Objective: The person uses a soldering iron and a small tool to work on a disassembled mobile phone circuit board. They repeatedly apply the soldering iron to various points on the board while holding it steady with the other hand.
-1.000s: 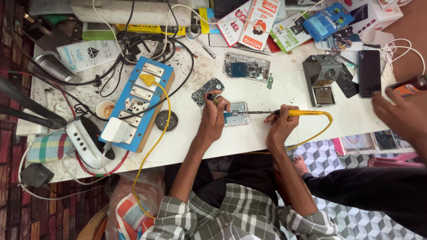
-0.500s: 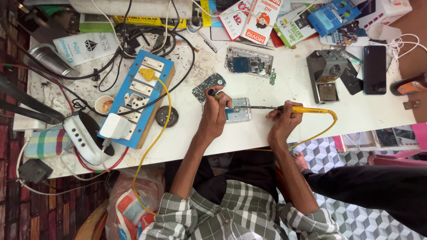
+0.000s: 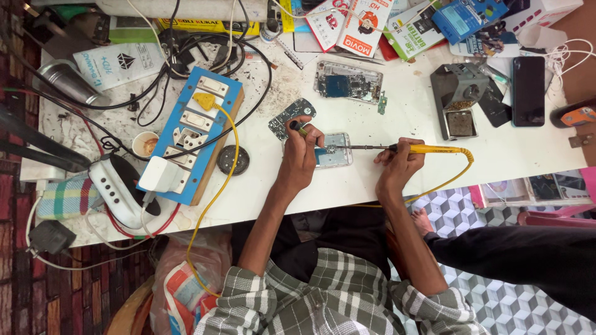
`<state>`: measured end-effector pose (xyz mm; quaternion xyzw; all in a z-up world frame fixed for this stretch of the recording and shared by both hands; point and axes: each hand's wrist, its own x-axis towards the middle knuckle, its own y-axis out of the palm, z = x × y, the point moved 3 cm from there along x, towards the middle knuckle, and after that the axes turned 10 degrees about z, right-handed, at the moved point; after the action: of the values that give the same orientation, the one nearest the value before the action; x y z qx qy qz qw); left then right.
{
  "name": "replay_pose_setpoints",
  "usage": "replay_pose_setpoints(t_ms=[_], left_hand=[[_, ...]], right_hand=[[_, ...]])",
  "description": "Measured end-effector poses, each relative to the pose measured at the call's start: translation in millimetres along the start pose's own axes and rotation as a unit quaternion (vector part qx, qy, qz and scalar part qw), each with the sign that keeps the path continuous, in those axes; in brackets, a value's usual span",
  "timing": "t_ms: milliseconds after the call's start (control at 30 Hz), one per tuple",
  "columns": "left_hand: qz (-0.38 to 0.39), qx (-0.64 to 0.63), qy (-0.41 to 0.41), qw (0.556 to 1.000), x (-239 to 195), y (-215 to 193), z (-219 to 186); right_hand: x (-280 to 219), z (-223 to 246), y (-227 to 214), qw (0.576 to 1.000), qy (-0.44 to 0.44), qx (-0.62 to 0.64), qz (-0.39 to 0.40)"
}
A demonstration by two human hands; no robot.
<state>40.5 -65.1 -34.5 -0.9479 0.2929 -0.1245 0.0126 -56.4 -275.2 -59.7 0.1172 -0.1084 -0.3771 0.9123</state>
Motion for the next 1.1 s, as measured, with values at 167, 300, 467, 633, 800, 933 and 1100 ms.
replay_pose_setpoints(t_ms=[167,300,467,633,800,933,1100], left_hand=[[0.002,0.014,0.012,1.0,1,-1,0],[0.003,-0.012,-0.009,1.0,0,1,0],[-0.001,-0.002,0.022,1.0,0,-1,-4],[-0.001,-0.013,0.004,1.0,1,-1,-3],[-0.003,-0.018,0.001,1.0,1,0,-4],[0.0,-0.013,0.003,1.0,1,-1,-4],[-0.002,-0.012,0.005,1.0,1,0,-1]], right_hand=[[0,-2,-2,1.0,-0.002,0.0,0.007],[-1,-1,-2,1.0,0.0,0.002,0.004],[0,4,3,1.0,-0.011,0.009,0.005],[-3,8,7,1.0,0.002,-0.017,0.016],[-4,11,10,0.999,-0.011,-0.026,0.04],[-3,8,9,0.999,-0.018,-0.013,0.043],[-3,5,5,0.999,-0.018,-0.027,0.022]])
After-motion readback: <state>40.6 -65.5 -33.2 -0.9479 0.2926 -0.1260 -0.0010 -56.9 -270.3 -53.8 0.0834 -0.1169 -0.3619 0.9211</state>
